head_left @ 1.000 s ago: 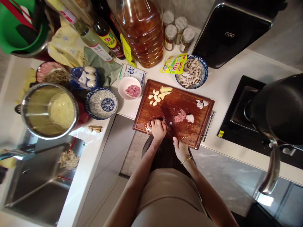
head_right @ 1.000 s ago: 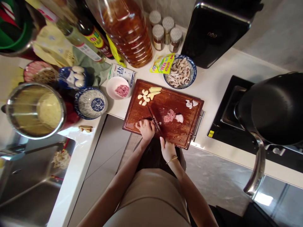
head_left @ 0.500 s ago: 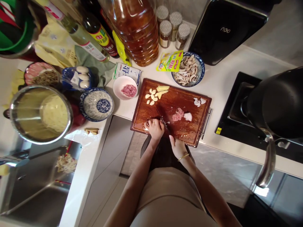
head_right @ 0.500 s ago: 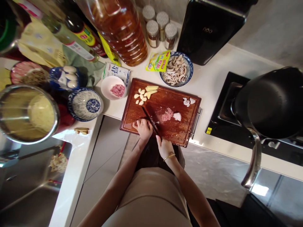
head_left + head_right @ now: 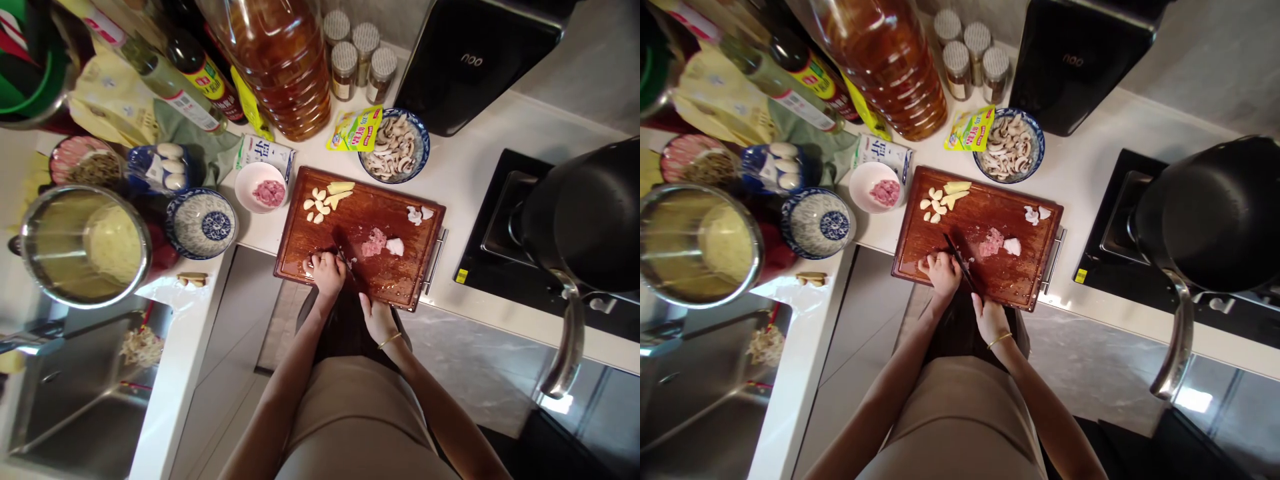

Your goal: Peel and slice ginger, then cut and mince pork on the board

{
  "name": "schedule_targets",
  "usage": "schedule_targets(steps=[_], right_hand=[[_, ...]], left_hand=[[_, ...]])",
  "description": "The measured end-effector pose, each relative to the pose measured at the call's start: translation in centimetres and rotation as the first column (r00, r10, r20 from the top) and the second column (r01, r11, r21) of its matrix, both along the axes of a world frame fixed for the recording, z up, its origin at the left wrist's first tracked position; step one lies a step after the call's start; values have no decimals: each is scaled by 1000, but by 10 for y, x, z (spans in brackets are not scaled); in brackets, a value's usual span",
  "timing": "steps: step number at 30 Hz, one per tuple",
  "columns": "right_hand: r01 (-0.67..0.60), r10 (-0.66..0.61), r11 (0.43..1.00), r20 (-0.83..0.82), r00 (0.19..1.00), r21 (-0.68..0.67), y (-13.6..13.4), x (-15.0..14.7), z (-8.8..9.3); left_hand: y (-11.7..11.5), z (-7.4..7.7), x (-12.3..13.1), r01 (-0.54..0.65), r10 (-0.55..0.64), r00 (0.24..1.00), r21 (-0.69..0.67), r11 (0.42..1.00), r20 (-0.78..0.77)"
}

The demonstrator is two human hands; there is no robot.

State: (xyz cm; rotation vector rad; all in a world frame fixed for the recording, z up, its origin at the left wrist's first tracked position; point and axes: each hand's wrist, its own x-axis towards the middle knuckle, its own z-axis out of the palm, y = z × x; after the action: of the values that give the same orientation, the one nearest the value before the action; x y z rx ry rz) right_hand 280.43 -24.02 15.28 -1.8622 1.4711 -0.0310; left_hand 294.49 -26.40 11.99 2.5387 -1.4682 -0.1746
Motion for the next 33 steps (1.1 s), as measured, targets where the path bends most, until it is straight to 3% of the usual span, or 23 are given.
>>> schedule_targets(steps=[6,9,11,14,18,20,23,29,31,33], right_hand=[[10,-8,999,-43,999,46,-15,17,-9],[65,-67,997,77,995,35,-18,10,-11],[140,-170,975,175,970,174,-20,0,-12],[196,-332,869,242,912,454,-29,-15,-14],[169,-533,664,302,790,728,-48,-30,-21],[143,-610,572,301,733,808,-55,-36,-24],[131,-675,500,290,678,856,-63,-43,-27],[190,-769,473,299,565,860,-67,-49,-23],[236,-767,514,319,556,825,-65,-50,-19],[290,-720,601,347,601,745,-61,-50,-12]], left_hand=[[0,0,-1,-18,18,1000,7,1000,-10],[0,-1,-1,-36,36,999,0,999,-28],[0,-1,0,-41,41,999,-5,999,-33],[1,-2,0,-40,40,999,-8,999,-28],[1,-3,-1,-44,44,999,-22,999,-12],[1,-3,-1,-51,50,999,-33,998,-7],[0,-4,-1,-55,55,998,-33,998,-11],[0,-4,-1,-61,60,998,-18,998,-20],[0,-4,-1,-64,63,998,-17,998,-25],[0,-3,-1,-63,62,997,-17,998,-34]])
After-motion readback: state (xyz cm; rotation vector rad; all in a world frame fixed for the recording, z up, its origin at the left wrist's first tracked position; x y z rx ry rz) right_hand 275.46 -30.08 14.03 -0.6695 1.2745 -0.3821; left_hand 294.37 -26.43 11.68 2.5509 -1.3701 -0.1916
